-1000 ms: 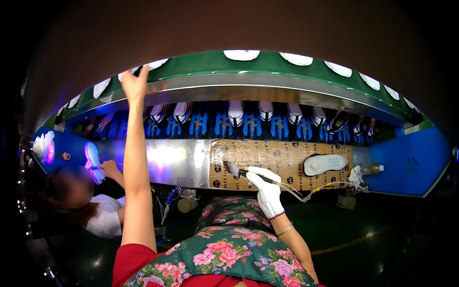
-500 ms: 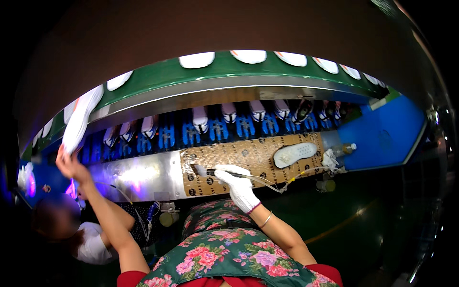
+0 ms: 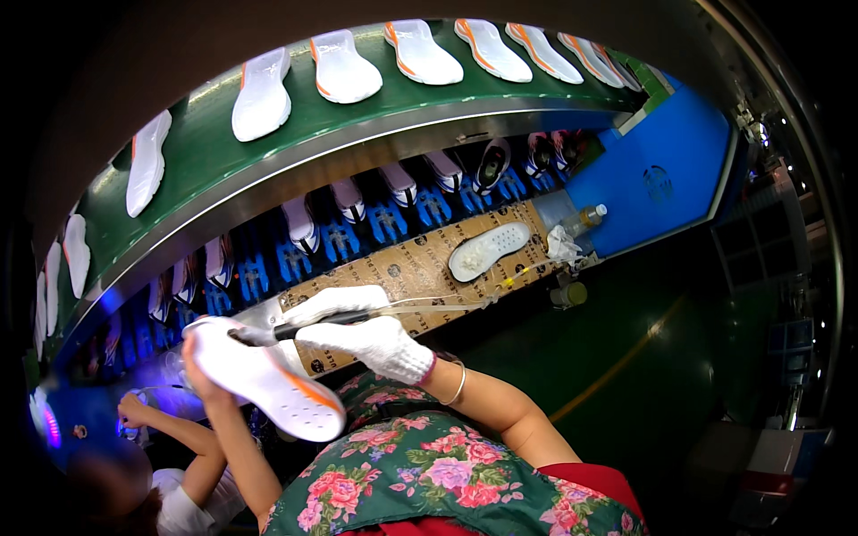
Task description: The person uses a brush to apply glue to the inner surface of white shoe soles and then places the soles onto an overhead conveyor rack.
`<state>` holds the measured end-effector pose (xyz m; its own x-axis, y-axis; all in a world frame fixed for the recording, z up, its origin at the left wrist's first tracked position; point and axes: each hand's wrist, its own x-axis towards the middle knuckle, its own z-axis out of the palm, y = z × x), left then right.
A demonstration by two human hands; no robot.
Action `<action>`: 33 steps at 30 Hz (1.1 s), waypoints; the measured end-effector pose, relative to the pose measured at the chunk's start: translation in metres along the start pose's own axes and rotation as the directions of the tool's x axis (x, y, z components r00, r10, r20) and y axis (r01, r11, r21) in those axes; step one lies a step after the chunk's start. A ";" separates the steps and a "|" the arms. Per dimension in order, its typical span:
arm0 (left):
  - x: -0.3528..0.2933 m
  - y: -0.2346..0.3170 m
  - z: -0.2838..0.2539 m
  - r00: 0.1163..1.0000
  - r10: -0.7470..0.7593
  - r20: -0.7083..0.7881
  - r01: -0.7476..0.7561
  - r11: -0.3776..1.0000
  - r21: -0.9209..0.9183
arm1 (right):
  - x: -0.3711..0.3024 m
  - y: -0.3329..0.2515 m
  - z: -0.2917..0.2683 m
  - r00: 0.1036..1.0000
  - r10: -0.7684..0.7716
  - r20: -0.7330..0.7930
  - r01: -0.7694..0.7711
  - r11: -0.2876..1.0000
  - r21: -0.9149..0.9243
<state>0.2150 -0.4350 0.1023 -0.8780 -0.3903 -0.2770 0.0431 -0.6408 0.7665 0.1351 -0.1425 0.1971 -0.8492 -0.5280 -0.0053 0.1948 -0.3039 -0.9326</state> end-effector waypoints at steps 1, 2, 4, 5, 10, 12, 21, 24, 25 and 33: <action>0.005 -0.025 0.004 0.992 -0.123 0.040 0.124 0.992 -0.029 | -0.002 -0.005 0.003 0.999 0.031 0.018 -0.030 0.998 -0.046; 0.005 -0.049 0.011 0.975 -0.208 0.079 0.216 0.971 -0.100 | -0.002 0.000 0.002 0.998 -0.050 0.042 0.054 0.995 -0.089; -0.006 -0.087 0.033 0.951 -0.291 0.107 0.307 0.933 -0.186 | -0.006 0.003 -0.002 1.000 -0.015 0.012 0.017 0.994 -0.105; -0.016 -0.102 0.044 0.953 -0.292 0.085 0.303 0.931 -0.202 | -0.006 0.004 -0.003 1.000 0.002 0.002 -0.001 0.994 -0.109; -0.065 -0.122 0.068 0.793 -0.448 0.413 0.564 0.797 -0.218 | -0.012 -0.005 -0.011 0.990 -0.117 -0.072 0.094 0.958 -0.272; -0.065 -0.121 0.074 0.734 -0.461 0.499 0.636 0.724 -0.267 | -0.011 -0.005 -0.011 0.979 -0.191 -0.076 0.157 0.933 -0.325; -0.050 -0.091 0.130 0.921 -0.357 0.159 0.387 0.886 -0.253 | 0.007 -0.015 -0.017 0.853 -0.506 0.131 0.455 0.594 -0.664; -0.058 -0.088 0.131 0.836 -0.280 0.472 0.511 0.712 -0.482 | 0.018 -0.017 -0.011 0.779 -0.592 0.205 0.531 0.451 -0.717; -0.059 -0.089 0.134 0.812 -0.253 0.526 0.523 0.715 -0.464 | 0.020 -0.019 -0.011 0.748 -0.621 0.233 0.540 0.365 -0.758; -0.050 -0.095 0.131 0.828 -0.390 0.403 0.403 0.913 0.056 | 0.005 -0.007 -0.001 0.771 -0.573 0.277 0.519 0.316 -0.794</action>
<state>0.1927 -0.2682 0.1196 -0.9357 0.1932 -0.2950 -0.3414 -0.7059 0.6206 0.1287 -0.1423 0.2028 -0.6310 -0.4525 0.6302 -0.7693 0.2595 -0.5839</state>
